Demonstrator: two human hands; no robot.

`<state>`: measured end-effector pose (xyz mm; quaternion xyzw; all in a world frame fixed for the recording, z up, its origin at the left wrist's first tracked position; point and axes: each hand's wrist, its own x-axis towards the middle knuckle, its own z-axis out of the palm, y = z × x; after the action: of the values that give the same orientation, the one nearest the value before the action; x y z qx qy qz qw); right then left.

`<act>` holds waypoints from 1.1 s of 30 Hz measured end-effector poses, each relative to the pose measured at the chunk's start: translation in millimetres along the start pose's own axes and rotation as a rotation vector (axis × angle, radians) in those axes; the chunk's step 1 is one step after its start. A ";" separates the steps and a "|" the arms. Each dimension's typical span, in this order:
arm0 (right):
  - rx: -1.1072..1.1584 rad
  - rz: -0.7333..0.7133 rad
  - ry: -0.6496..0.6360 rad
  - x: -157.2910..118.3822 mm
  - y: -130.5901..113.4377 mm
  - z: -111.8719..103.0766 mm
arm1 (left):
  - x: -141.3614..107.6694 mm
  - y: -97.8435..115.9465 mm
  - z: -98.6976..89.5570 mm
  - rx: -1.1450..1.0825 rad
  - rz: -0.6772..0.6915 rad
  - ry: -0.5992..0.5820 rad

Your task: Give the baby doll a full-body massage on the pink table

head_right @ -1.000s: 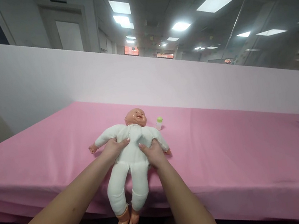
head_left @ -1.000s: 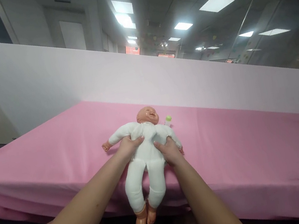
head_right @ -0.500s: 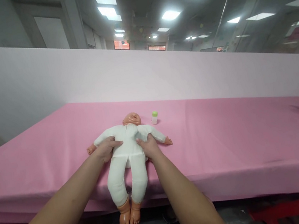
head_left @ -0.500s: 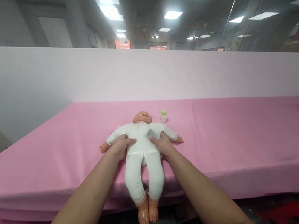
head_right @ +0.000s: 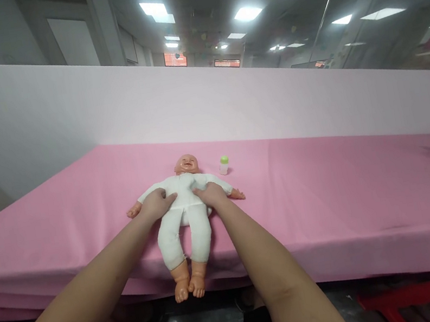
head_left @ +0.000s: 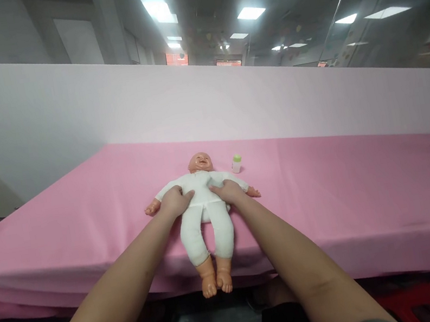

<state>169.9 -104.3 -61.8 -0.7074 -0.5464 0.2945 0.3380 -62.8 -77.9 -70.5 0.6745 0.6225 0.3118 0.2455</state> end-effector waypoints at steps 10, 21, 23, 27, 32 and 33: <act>-0.325 -0.167 0.104 22.8 -15.6 -23.1 | 37.6 23.7 -11.9 0.096 0.103 0.079; 0.573 -0.206 0.028 127.8 -25.7 22.6 | 130.2 62.9 39.6 -0.689 0.071 0.165; 0.702 -0.184 -0.030 139.3 -22.6 34.0 | 137.6 59.2 51.9 -0.744 0.012 0.105; 0.855 -0.245 -0.052 153.4 -11.3 53.0 | 144.3 46.2 72.9 -0.807 0.058 0.070; 0.780 -0.278 0.034 160.5 0.0 56.0 | 147.6 38.6 81.2 -0.890 0.070 0.121; 0.792 -0.282 0.034 160.4 1.0 54.9 | 148.3 38.1 81.5 -0.899 0.059 0.121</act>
<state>164.1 60.1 -103.0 -0.4461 -0.4769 0.4210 0.6296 27.0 70.1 -81.8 0.4988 0.4191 0.5970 0.4683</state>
